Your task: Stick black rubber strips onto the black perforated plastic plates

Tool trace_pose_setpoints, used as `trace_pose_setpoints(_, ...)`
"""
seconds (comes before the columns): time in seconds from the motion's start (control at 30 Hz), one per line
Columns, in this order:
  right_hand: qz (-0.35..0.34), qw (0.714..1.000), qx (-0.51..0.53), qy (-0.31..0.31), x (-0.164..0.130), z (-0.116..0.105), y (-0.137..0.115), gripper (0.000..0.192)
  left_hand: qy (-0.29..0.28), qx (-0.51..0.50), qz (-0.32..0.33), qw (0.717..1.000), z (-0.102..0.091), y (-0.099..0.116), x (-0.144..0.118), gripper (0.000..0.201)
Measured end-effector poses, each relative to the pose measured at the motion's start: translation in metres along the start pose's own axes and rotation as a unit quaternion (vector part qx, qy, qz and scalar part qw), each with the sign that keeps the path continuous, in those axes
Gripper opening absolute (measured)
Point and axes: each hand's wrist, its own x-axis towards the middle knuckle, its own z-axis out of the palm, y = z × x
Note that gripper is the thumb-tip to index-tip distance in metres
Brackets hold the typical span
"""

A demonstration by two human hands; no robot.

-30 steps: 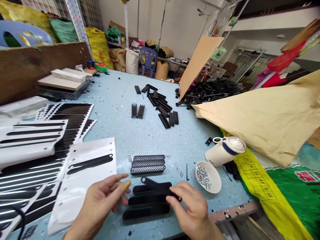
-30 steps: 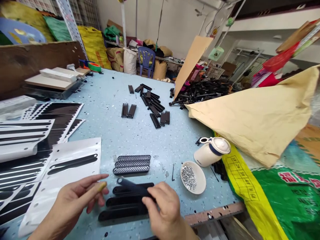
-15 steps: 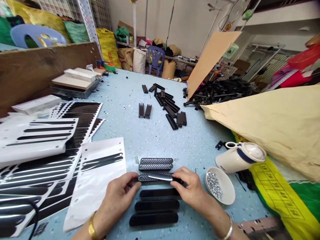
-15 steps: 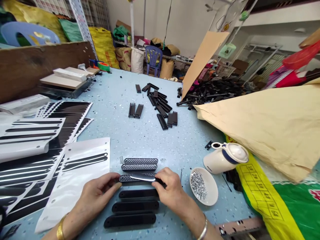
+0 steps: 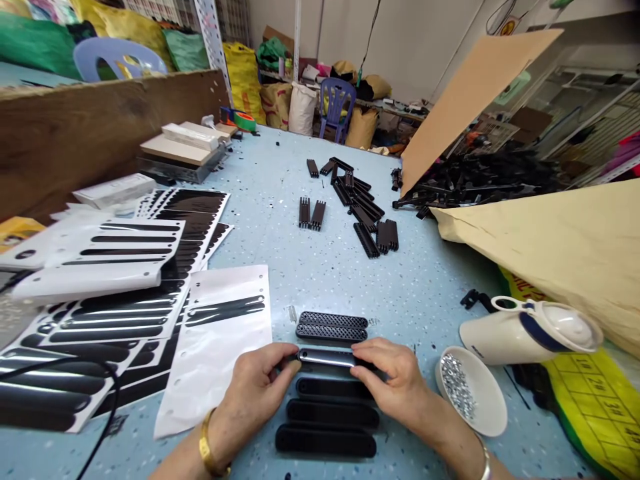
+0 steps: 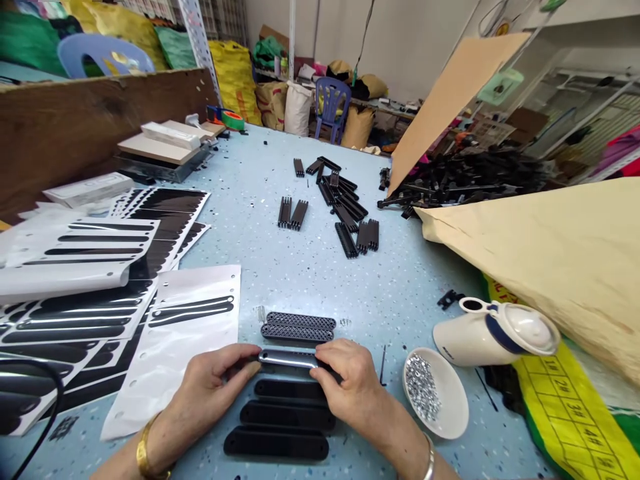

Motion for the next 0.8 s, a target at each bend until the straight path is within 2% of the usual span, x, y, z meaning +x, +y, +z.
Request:
trace_pose_setpoints(0.3, 0.005, 1.0, -0.017, -0.011, 0.0021, -0.0006, -0.0041, 0.018, -0.007, -0.005, -0.006, 1.0, -0.0018, 0.0075, -0.0005, 0.017)
trace_pose_setpoints(0.8, 0.002, 0.999, -0.027, -0.025, -0.0008, 0.007, 0.005, 0.013, -0.006, 0.023, 0.008, 1.0, -0.001, 0.0052, -0.0009, 0.017)
